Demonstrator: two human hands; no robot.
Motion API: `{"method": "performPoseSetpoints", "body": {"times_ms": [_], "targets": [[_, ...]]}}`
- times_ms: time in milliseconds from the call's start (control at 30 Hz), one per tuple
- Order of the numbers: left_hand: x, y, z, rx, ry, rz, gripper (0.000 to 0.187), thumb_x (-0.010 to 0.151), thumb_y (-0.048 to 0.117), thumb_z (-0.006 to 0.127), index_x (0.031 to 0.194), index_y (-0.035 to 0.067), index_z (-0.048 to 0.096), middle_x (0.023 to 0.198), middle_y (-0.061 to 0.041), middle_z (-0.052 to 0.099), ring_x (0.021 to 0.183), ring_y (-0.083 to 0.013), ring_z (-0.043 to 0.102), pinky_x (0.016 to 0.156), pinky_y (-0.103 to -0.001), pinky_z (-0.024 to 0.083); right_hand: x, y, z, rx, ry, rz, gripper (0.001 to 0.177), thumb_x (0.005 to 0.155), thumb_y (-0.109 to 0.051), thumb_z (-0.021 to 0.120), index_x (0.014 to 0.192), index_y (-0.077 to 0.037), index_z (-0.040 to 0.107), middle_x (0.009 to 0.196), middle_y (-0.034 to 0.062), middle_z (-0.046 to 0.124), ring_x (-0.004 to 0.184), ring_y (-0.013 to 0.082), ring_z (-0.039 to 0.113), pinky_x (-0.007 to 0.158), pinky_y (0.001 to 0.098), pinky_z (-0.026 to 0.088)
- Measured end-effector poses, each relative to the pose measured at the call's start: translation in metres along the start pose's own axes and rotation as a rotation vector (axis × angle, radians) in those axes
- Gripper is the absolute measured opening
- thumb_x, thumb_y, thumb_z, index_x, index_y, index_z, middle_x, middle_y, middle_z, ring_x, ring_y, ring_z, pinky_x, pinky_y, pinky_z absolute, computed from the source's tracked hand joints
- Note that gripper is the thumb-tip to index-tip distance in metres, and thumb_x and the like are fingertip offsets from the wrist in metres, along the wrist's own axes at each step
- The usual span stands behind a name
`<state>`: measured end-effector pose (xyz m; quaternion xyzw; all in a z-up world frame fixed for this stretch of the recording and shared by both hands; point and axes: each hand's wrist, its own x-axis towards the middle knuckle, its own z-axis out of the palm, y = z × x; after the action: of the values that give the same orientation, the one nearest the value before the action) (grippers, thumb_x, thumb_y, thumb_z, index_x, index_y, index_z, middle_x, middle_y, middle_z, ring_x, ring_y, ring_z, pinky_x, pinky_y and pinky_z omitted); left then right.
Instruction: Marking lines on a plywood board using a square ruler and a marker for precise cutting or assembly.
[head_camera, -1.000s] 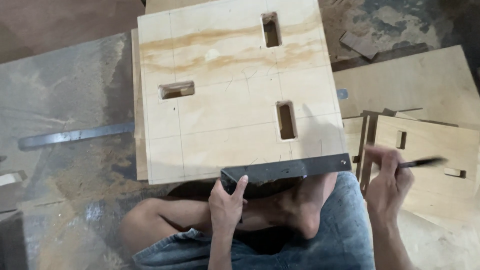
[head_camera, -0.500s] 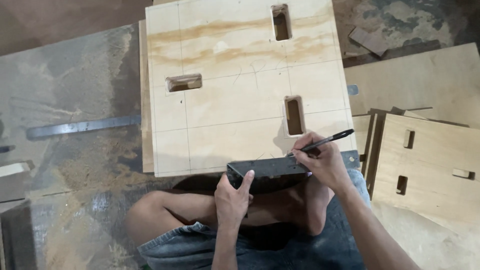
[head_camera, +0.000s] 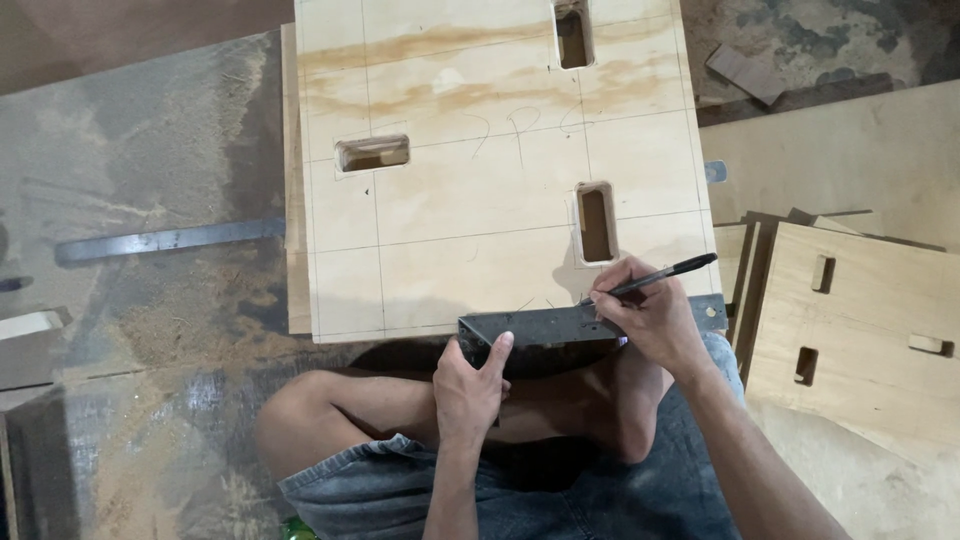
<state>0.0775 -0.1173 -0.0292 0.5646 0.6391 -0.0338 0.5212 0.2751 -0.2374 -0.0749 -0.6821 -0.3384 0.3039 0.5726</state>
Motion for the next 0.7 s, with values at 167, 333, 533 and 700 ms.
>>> {"method": "performPoseSetpoints", "body": {"times_ms": [167,333,533,700], "targets": [[0.02,-0.025,0.01,-0.072,0.033,0.022,0.071,0.082,0.049,0.079,0.122,-0.007,0.062,0.061,-0.019,0.071,0.059,-0.0241,0.076,0.056,-0.033,0.064,0.0,0.01,0.005,-0.025,0.093,0.07,0.009,0.081,0.004,0.078,0.087,0.004,0.072,0.09,0.0215,0.077,0.065,0.0204,0.074,0.059,0.0298,0.057],[0.026,-0.03,0.013,-0.041,0.028,0.015,0.083,0.083,0.052,0.076,0.138,-0.006,0.053,0.062,-0.016,0.072,0.059,-0.0217,0.075,0.058,-0.033,0.064,0.001,0.012,0.006,0.005,0.104,0.068,0.01,0.08,0.003,0.08,0.086,0.003,0.071,0.089,0.0188,0.077,0.066,0.0168,0.073,0.061,0.0279,0.057],[0.022,-0.026,0.01,-0.041,0.006,-0.001,0.091,0.086,0.051,0.075,0.147,-0.008,0.044,0.066,-0.016,0.074,0.063,-0.0225,0.076,0.062,-0.035,0.064,-0.001,0.008,0.008,-0.035,0.13,0.087,0.013,0.079,0.001,0.082,0.089,0.002,0.074,0.091,0.0186,0.078,0.072,0.0173,0.07,0.065,0.0298,0.057],[0.002,-0.017,-0.003,-0.15,-0.031,0.092,0.047,0.087,0.039,0.076,0.107,-0.002,0.063,0.063,-0.012,0.068,0.055,-0.0204,0.069,0.054,-0.032,0.057,-0.009,-0.002,-0.002,0.026,0.144,0.096,0.011,0.082,0.003,0.077,0.09,0.0,0.07,0.088,0.0148,0.075,0.071,0.0195,0.074,0.067,0.0304,0.063]]}}
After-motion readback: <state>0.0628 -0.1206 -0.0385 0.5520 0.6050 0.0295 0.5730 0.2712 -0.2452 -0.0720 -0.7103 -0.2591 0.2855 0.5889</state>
